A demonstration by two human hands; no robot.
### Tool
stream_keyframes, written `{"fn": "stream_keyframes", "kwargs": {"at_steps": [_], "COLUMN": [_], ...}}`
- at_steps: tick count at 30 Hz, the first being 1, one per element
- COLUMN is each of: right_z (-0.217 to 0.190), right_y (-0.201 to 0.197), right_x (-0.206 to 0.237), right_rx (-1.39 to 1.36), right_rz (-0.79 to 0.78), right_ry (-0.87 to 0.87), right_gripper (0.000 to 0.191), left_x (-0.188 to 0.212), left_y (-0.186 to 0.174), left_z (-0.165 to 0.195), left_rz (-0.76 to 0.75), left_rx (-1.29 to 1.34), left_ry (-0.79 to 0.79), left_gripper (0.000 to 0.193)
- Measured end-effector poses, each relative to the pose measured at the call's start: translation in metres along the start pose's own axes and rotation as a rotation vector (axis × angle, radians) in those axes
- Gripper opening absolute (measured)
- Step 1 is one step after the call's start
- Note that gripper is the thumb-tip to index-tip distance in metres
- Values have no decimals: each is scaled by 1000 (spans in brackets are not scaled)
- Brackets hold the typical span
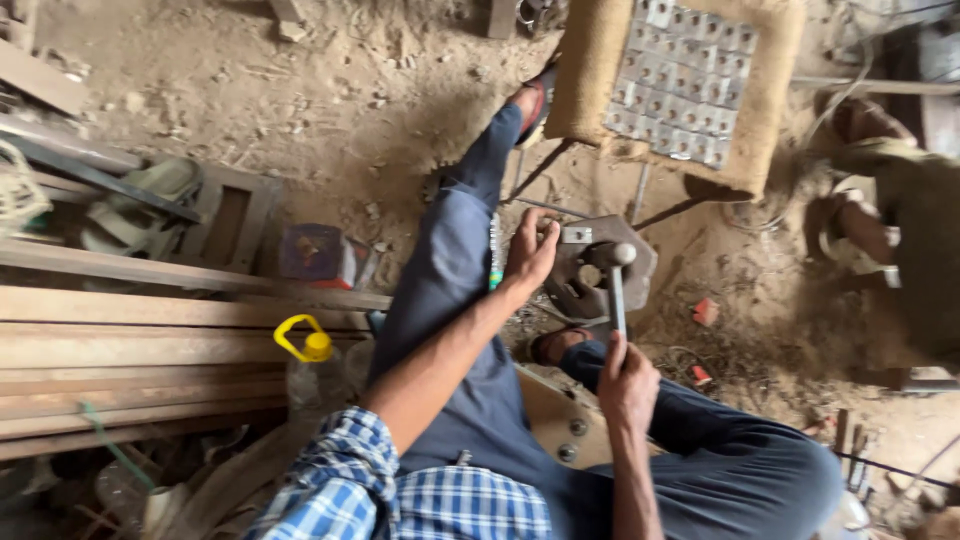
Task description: The person sits on the ground and repeatedly strikes small metal pieces with a hammer on a metal anvil. They pick up each piece, position it on the anvil, hammer it, and then place it on a nearby stool covered with a mat.
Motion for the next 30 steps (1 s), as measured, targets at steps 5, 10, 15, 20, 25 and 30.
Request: {"fn": "stream_keyframes", "kwargs": {"at_steps": [5, 10, 15, 20, 25, 30], "right_z": [-17, -57, -58, -42, -32, -14], "right_y": [-21, -53, -22, 5, 14, 9], "right_x": [-11, -16, -27, -34, -34, -30], "right_rx": [-158, -294, 7, 136, 29, -79], "right_rz": [11, 131, -29, -161, -217, -212], "right_ry": [-26, -178, -93, -44, 51, 106], "right_gripper": [60, 55, 49, 53, 54, 57], "left_x": [-3, -9, -8, -4, -3, 1], "left_y": [-4, -11, -3, -5, -2, 0], "left_z": [-23, -25, -27, -25, -15, -14], "left_rz": [23, 98, 38, 21, -63, -78], "left_rx": [121, 23, 231, 231, 271, 206], "left_ry": [-212, -100, -177, -200, -68, -60], "left_gripper": [24, 18, 23, 20, 11, 17]}}
Point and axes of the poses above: each hand's wrist, its own x-axis away from the middle knuckle, its own y-axis out of the palm, z = x × y, the point moved 7 cm from there along -x, towards the middle knuckle, and after that the axes turned 1 degree about x, right-handed, at the moved point
